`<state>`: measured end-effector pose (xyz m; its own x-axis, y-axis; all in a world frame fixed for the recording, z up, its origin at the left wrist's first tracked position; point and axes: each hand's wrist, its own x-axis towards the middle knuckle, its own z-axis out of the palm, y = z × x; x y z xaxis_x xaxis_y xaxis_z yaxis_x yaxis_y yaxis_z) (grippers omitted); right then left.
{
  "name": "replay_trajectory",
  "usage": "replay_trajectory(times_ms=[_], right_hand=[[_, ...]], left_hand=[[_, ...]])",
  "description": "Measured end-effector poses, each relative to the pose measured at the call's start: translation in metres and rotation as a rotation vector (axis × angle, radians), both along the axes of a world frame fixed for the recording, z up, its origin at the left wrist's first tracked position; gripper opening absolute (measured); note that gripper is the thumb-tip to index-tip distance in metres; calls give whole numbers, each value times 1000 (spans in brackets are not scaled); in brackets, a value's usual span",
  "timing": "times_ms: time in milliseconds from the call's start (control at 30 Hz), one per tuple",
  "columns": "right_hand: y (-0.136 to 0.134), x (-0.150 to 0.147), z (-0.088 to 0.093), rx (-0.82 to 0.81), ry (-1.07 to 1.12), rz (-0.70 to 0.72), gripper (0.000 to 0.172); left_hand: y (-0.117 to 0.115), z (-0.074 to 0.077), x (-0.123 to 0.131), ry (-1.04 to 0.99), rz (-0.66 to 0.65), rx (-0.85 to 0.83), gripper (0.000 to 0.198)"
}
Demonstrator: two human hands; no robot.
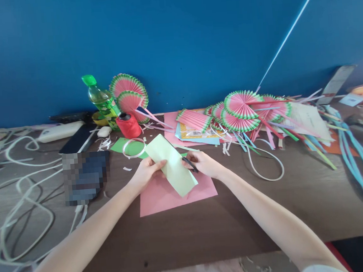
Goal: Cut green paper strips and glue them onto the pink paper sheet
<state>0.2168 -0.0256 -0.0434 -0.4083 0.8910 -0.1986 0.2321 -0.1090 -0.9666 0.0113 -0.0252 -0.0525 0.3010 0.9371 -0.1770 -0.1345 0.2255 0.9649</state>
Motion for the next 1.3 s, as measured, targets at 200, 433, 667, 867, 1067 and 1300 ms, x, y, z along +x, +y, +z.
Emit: replay_trajectory(times_ms=[200,433,667,867,1067,1300], right_hand=[[0,6,11,1,-30,22,38],[5,17,20,11,-59,110,38],[8,33,31,202,-584,111,35],[15,50,35,359,-1045,157,19],[16,23,45,455,-584,18,24],[17,-21,39,293,-101,98,20]], left_hand=[[7,1,-7,10,-30,56,26],[21,11,-24,64,9,-7,28],[28,21,-40,284,-80,43,30],[27,24,-44,430,-157,91,26],[26,22,-38,387,-180,112,26],[20,24,-33,393,-159,109,33]])
